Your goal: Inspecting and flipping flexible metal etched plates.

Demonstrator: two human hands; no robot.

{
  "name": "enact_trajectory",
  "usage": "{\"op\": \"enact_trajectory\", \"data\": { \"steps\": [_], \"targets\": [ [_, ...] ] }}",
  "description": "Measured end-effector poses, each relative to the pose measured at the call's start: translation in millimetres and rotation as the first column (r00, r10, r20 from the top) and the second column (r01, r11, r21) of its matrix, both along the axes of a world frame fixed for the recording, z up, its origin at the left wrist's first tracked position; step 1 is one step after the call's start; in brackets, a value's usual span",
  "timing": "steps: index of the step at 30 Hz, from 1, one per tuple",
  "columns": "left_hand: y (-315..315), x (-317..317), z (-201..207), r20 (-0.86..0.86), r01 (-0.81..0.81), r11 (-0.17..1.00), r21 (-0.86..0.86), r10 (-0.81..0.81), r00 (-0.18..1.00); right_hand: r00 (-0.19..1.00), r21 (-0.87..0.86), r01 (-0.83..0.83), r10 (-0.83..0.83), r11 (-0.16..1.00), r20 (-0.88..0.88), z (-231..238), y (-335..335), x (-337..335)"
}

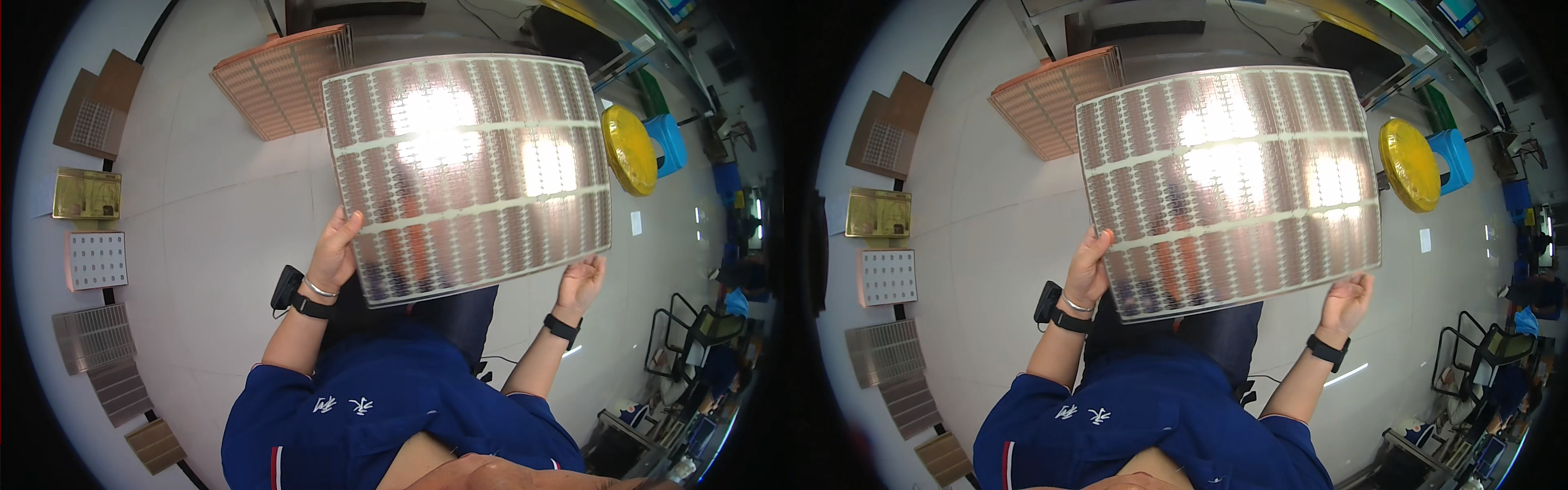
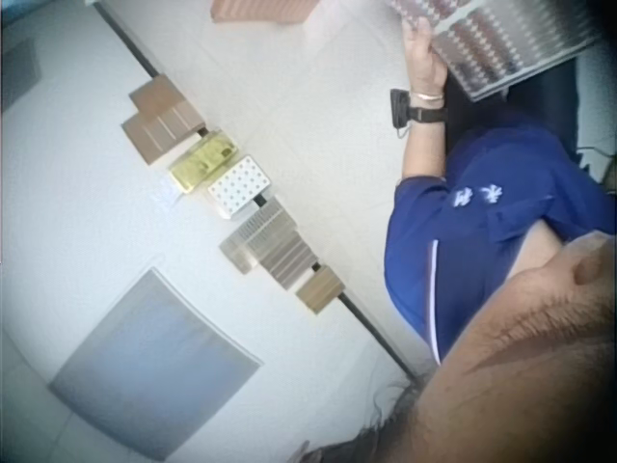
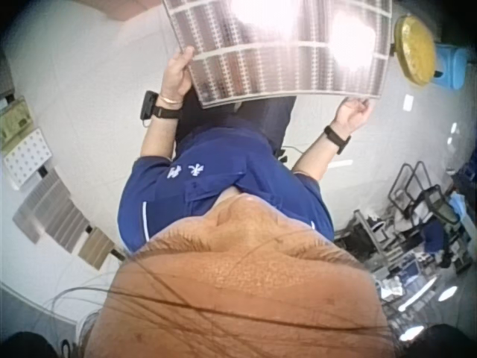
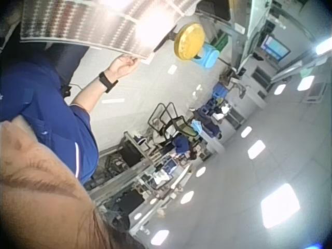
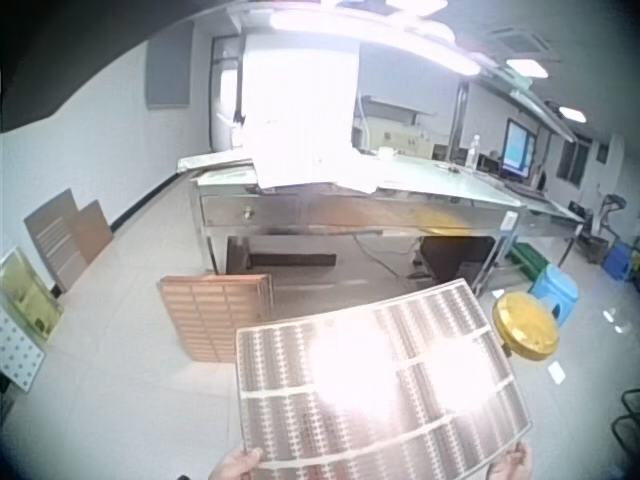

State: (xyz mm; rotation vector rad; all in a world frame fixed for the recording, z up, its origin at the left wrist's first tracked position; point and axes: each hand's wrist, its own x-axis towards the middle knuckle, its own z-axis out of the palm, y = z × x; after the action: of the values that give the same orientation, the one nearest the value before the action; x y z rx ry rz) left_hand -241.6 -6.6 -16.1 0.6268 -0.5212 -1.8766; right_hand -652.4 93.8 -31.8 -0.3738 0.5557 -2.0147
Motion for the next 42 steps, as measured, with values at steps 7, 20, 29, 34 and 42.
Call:
{"op": "enact_trajectory", "data": {
  "steps": [7, 20, 29, 34, 42],
  "targets": [
    [-8.9, 20.5, -3.4, 0.061, -0.086, 0.994, 0.074, 0.082, 0.995, 0.955, 0.325, 0.155, -0.057, 0.933, -0.292, 40.9, 14.5, 7.6],
    [-8.3, 48.4, -17.8, 0.304, -0.247, 0.954, 0.169, 0.188, 0.934, 0.788, 0.453, 0.205, 0.128, 0.868, -0.602, 58.4, 1.5, 22.6],
    [-3.6, 38.8, -0.9, 0.377, -0.305, 0.941, 0.148, 0.232, 0.897, 0.793, 0.434, 0.104, 0.189, 0.895, -0.579, 59.8, -4.4, 28.1],
    [-4.9, 54.0, -25.1, 0.425, -0.323, 0.937, 0.132, 0.241, 0.873, 0.797, 0.432, 0.072, 0.209, 0.899, -0.567, 61.9, -4.3, 30.7],
    [-5.9, 73.7, -41.7, 0.598, -0.253, 0.965, -0.071, 0.245, 0.763, 0.689, 0.506, 0.040, 0.343, 0.861, -0.639, 66.5, -1.2, 33.9]
  ]
}}
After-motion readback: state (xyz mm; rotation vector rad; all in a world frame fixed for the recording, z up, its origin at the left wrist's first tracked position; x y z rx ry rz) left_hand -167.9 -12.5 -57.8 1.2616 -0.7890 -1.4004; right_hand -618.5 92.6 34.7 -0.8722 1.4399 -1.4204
